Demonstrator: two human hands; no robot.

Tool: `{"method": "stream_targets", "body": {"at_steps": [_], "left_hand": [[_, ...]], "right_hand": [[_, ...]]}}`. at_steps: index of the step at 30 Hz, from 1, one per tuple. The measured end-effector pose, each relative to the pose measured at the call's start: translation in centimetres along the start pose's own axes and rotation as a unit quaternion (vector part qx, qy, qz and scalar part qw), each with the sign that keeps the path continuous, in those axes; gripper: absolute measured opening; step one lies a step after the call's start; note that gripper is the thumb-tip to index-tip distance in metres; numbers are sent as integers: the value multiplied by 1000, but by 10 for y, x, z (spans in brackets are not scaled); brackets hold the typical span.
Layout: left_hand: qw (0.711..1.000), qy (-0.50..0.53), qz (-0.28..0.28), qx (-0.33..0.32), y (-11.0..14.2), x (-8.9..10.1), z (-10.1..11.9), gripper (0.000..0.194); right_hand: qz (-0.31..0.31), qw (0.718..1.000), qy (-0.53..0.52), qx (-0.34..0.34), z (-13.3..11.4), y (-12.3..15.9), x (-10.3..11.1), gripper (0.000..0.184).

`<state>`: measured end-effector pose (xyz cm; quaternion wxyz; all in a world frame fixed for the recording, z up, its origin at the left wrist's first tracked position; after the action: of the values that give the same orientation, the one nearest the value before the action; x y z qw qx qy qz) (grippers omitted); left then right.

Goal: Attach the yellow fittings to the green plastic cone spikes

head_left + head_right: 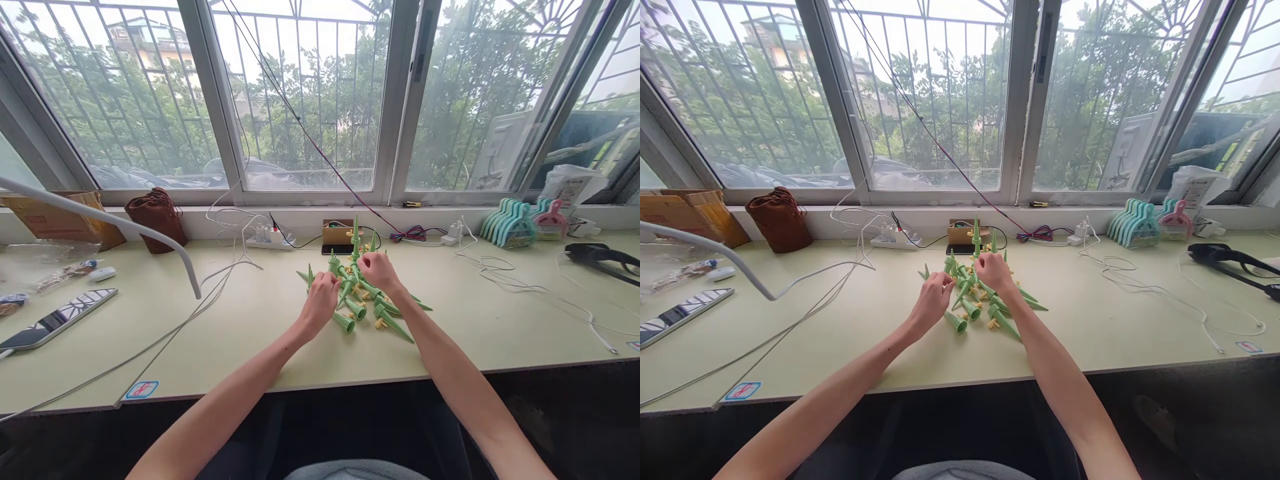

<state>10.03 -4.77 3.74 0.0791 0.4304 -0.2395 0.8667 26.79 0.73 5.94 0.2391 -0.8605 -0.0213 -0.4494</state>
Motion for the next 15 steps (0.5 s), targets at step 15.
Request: {"method": "stream_targets", "body": {"at_steps": [15], "left_hand": [[990, -63, -127, -12, 6, -33, 0, 21]], "right_hand": [[36, 999, -16, 9, -2, 2, 4, 33]]}}
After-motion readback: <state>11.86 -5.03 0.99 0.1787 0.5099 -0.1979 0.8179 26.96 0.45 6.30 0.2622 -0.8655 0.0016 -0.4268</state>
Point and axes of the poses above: each hand's wrist, its own y-axis away from the middle knuckle, its own x-axis out of the back of the hand, z = x × y, the point moved 7 cm from there along -y, towards the middle knuckle, and after that the axes turned 15 degrees about -z, right-handed, at the moved point
